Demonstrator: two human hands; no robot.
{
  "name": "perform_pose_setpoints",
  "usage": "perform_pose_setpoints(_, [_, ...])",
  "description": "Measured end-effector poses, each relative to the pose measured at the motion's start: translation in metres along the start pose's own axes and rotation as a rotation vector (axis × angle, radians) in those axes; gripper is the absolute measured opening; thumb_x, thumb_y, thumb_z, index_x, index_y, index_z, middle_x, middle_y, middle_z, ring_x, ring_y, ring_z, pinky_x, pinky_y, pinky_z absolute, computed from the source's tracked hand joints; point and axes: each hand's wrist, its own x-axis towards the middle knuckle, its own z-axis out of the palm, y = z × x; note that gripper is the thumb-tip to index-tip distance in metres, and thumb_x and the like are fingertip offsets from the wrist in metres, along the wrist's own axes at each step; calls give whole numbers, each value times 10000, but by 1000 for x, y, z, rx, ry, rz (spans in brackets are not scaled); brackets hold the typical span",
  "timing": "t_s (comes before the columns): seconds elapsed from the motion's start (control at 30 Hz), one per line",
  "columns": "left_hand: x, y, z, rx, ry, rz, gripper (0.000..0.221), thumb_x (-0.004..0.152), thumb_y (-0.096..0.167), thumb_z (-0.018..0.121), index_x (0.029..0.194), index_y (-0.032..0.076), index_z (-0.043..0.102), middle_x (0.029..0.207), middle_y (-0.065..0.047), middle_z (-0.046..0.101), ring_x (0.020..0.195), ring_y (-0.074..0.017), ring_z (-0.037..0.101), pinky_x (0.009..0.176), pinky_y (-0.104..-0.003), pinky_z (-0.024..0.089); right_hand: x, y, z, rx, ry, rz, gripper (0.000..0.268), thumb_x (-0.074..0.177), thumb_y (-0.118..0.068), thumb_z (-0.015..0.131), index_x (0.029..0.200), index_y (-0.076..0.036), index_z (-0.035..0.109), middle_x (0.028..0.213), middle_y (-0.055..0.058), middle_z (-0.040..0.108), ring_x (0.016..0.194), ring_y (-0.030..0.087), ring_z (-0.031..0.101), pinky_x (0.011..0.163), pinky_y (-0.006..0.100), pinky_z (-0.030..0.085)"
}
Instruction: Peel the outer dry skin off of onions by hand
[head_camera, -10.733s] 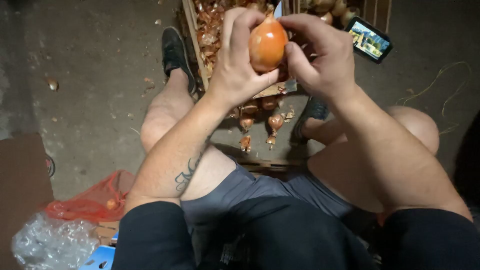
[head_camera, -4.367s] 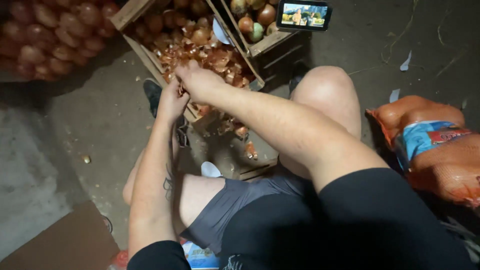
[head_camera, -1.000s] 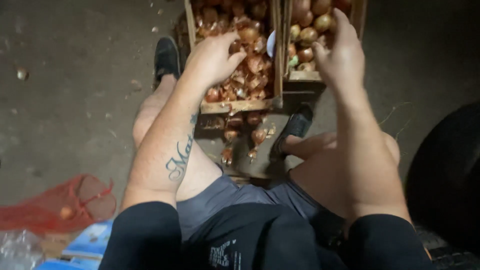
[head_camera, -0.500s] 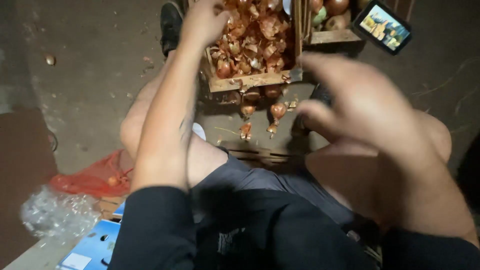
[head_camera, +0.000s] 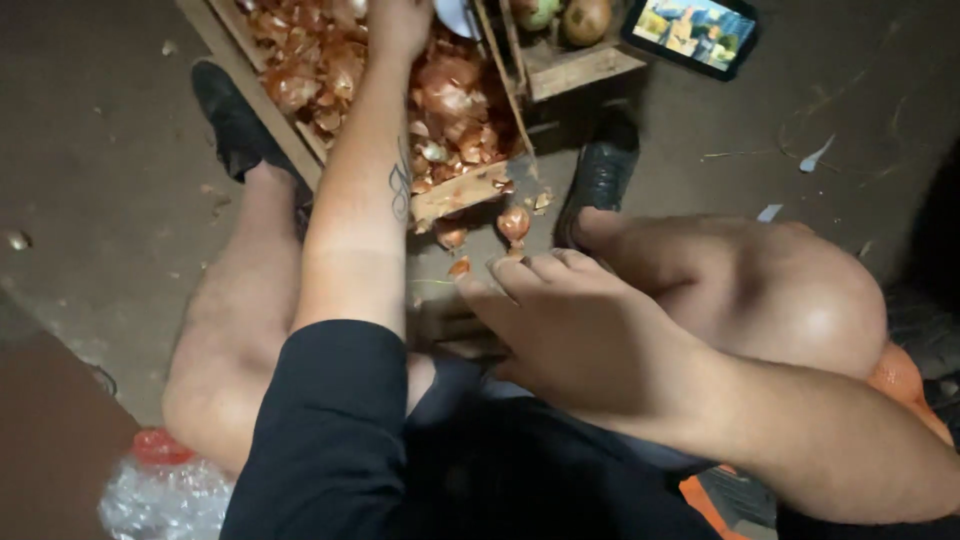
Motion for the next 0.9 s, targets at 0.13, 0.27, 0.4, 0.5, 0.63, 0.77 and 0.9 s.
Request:
perform_pose_setpoints(0.13, [-22, 16, 3, 57, -1, -96, 412, 789, 135, 648, 1192, 150, 564, 958, -176, 681, 827, -376, 648, 694, -483, 487, 7, -6, 1, -169, -57, -63, 789, 795, -647, 706, 1368, -134, 531, 1101, 75, 634, 933, 279, 641, 788, 381, 469])
perform_pose_setpoints(0.27, [-61, 25, 9, -45, -14, -209, 718, 829, 198, 785, 1472, 181, 464, 1149, -197, 669, 1004, -393, 683, 829, -457, 535, 5, -17, 6, 22, -143, -189, 816, 862, -518, 690, 1498, -61, 457, 1415, 199, 529, 1097, 389, 581, 900, 467, 440])
perform_pose_setpoints(0.4, [-65, 17, 54, -272, 96, -217, 637, 772, 136, 799, 1354, 165, 542, 1100, -146, 708, 965, -321, 698, 812, -404, 538, 14, -16, 10, 66, -93, -221, 789, 835, -448, 696, 1475, -45, 470, 1377, 234, 543, 1131, 403, 565, 923, 462, 433])
perform_pose_setpoints(0.5, [-38, 13, 53, -447, 226, -166, 561, 716, 74, 812, 1237, 147, 620, 1051, -95, 748, 926, -250, 714, 795, -352, 542, 31, -6, 27, -152, -113, -84, 714, 844, -494, 615, 1427, -98, 502, 1106, 87, 662, 931, 286, 663, 791, 392, 471])
perform_pose_setpoints(0.63, [-51, 47, -24, -738, 346, -129, 408, 787, 57, 826, 1147, 110, 643, 997, -78, 806, 915, -201, 779, 814, -313, 607, 58, 17, 30, 55, 36, -6, 593, 879, -487, 682, 1231, -28, 550, 1084, 201, 698, 937, 420, 685, 834, 573, 513])
perform_pose_setpoints(0.77, [-116, 44, -82, -1040, 622, -622, 735, 937, 464, 635, 1514, 31, 493, 1581, -134, 499, 1427, -260, 537, 1103, -377, 504, 98, 36, 43, 250, 203, 117, 556, 937, -179, 533, 1468, -22, 487, 1349, 272, 628, 1066, 444, 686, 819, 580, 574])
perform_pose_setpoints(0.9, [-148, 116, -118, -858, 599, -426, 745, 947, 567, 638, 1466, 41, 547, 1547, -154, 520, 1420, -287, 529, 1150, -417, 448, 132, 41, 67, 455, 248, 277, 925, 833, -258, 791, 1578, -126, 259, 1604, 210, 330, 1208, 519, 590, 970, 555, 496])
